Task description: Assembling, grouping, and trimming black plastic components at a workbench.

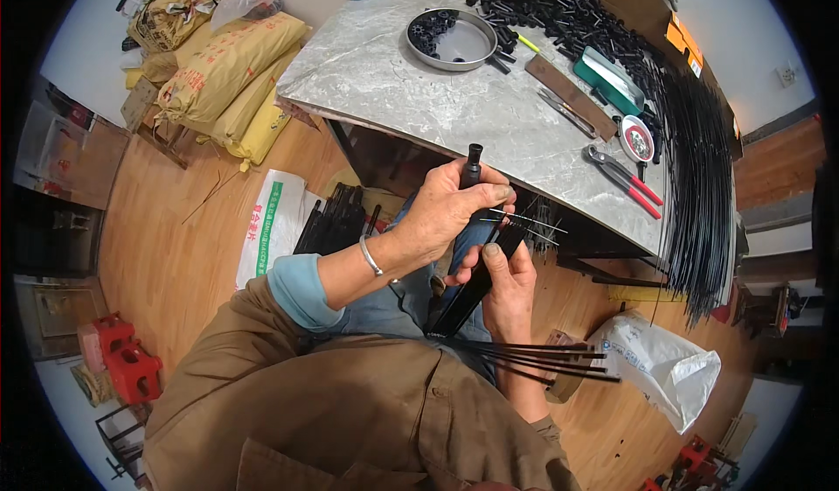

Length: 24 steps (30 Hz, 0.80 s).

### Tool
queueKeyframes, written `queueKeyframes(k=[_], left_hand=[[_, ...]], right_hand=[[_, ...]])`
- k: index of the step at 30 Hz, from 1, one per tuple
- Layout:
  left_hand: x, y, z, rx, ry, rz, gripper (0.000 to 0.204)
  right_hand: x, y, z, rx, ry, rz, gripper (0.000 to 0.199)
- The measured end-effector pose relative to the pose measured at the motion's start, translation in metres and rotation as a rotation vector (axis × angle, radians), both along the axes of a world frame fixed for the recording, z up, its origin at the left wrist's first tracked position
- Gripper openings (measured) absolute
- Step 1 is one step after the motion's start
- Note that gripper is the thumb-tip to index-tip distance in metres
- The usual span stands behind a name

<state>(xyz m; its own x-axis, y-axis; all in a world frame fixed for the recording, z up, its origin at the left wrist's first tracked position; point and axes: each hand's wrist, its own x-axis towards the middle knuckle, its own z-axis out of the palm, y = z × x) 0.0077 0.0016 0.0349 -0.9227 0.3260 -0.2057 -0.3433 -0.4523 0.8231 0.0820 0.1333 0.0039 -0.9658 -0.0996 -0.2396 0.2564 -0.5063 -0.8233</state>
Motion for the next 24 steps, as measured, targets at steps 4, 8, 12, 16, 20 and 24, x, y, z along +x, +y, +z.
queueKeyframes(k=[4, 8, 12, 16, 20, 24], left_hand=[[-0.005, -0.003, -0.007, -0.048, 0.083, -0.079, 0.019], [-0.013, -0.001, 0.002, -0.079, 0.099, -0.077, 0.02], [-0.017, -0.005, 0.01, -0.384, 0.265, -0.169, 0.022], [-0.014, 0.0, -0.004, -0.31, 0.215, -0.114, 0.025], [-0.01, -0.001, -0.004, -0.335, 0.183, -0.088, 0.026], [-0.006, -0.009, -0.017, -0.275, 0.078, -0.107, 0.036]], right_hand=[[0.003, -0.001, 0.0, -0.018, 0.02, -0.03, 0.013], [0.003, -0.002, 0.002, 0.0, 0.01, -0.05, 0.014], [0.004, -0.005, 0.001, 0.033, 0.003, -0.083, 0.018], [0.003, -0.004, -0.003, 0.016, 0.022, -0.064, 0.017], [0.003, -0.007, -0.002, 0.02, 0.014, -0.099, 0.016], [0.002, -0.004, -0.006, 0.021, 0.001, -0.164, 0.016]])
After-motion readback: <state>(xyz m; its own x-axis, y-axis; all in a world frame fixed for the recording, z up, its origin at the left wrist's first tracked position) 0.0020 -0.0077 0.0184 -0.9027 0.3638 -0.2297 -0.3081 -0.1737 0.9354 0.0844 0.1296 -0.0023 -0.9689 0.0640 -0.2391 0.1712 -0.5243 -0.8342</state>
